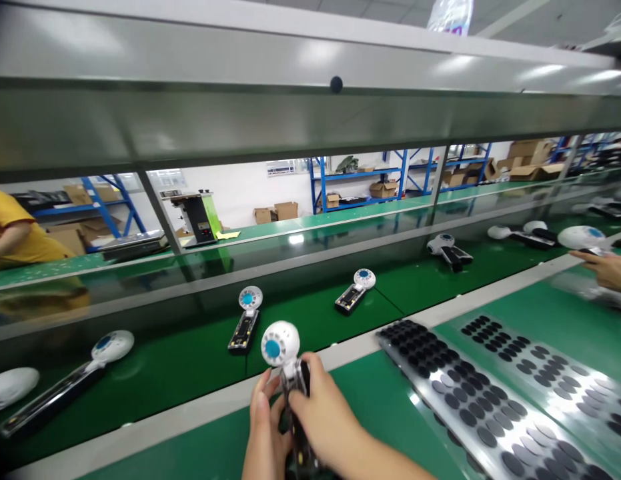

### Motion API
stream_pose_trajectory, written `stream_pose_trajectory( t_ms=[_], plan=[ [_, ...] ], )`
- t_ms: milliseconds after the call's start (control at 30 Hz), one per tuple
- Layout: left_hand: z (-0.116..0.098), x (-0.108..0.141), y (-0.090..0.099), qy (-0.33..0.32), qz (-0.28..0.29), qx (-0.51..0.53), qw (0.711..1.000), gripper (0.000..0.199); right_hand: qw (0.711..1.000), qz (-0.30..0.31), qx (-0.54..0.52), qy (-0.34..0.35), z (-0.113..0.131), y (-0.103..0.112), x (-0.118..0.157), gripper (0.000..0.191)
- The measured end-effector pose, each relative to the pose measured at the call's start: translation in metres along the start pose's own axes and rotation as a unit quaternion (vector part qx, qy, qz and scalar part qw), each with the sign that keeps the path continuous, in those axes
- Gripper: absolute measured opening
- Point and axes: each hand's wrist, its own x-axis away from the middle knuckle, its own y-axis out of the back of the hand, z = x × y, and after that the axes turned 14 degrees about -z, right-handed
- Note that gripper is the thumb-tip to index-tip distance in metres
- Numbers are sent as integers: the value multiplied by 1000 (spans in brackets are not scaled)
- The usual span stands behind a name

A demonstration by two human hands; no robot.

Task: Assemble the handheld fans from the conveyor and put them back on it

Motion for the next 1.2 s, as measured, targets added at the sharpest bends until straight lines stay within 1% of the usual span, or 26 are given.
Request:
stream_pose_trajectory(
  t_ms=[100, 167, 200, 267, 333, 400, 467, 567, 633, 700, 733, 767, 800, 833, 867, 900, 967, 1000, 1033, 1067, 1133, 1167, 1200],
  plan=[
    [-5, 3, -7, 4, -16, 5, 1000, 76, 996, -64, 63, 10, 9, 9, -63, 38],
    [-8, 5, -10, 10, -22, -11, 1000, 75, 986, -115, 118, 6, 9, 22, -106, 39],
    [-9, 5, -11, 14, -24, -18, 999, 75, 979, -142, 149, -5, 6, 30, -123, 39],
    [-11, 5, -12, 21, -28, -27, 999, 75, 963, -171, 205, -41, -7, 45, -146, 35],
    [-9, 4, -12, 22, -27, -27, 999, 74, 949, -180, 250, -70, -25, 57, -151, 32],
    [-5, 2, -11, 20, -24, -19, 999, 72, 939, -186, 279, -73, -42, 64, -147, 29],
    [1, 1, -10, 15, -20, -11, 1000, 68, 934, -199, 293, -54, -51, 67, -136, 29],
    [7, -2, -8, 9, -15, -15, 1000, 62, 936, -208, 285, -1, -46, 69, -109, 26],
    [8, -2, -7, 15, -1, -3, 1000, 58, 945, -186, 263, 52, -35, 66, -78, 20],
    [4, -2, -6, 42, 36, 52, 997, 57, 956, -135, 234, 115, -26, 55, -37, 17],
    [1, -1, -5, 63, 57, 94, 992, 58, 960, -101, 219, 140, -24, 48, -15, 16],
    [-3, 0, -5, 84, 73, 136, 984, 60, 965, -60, 193, 165, -23, 39, 7, 19],
    [-6, 0, -3, 104, 84, 171, 976, 62, 973, -11, 146, 177, -23, 31, 25, 28],
    [-10, 1, -2, 124, 86, 190, 970, 63, 977, 15, 127, 170, -24, 23, 41, 36],
    [-13, 1, -1, 143, 81, 190, 968, 63, 980, 42, 103, 163, -26, 18, 51, 43],
    [-17, 1, 1, 161, 71, 177, 968, 61, 981, 74, 83, 160, -28, 14, 57, 46],
    [-22, 0, 3, 183, 49, 136, 972, 60, 972, 132, 45, 190, -29, 16, 57, 40],
    [-24, 0, 3, 180, 32, 123, 975, 58, 969, 136, 32, 206, -29, 19, 51, 34],
    [-25, -1, 3, 168, 13, 117, 979, 55, 970, 119, 28, 212, -27, 23, 43, 27],
    [-26, -1, 3, 155, -4, 117, 981, 52, 974, 88, 36, 206, -26, 27, 35, 23],
    [-27, -2, 3, 138, -37, 115, 983, 45, 983, 26, 74, 169, -25, 31, 18, 21],
    [-27, -2, 3, 139, -40, 116, 983, 43, 983, 23, 93, 154, -26, 30, 11, 21],
    [-27, -1, 2, 145, -35, 120, 982, 41, 982, 39, 107, 151, -27, 28, 5, 20]
  ],
)
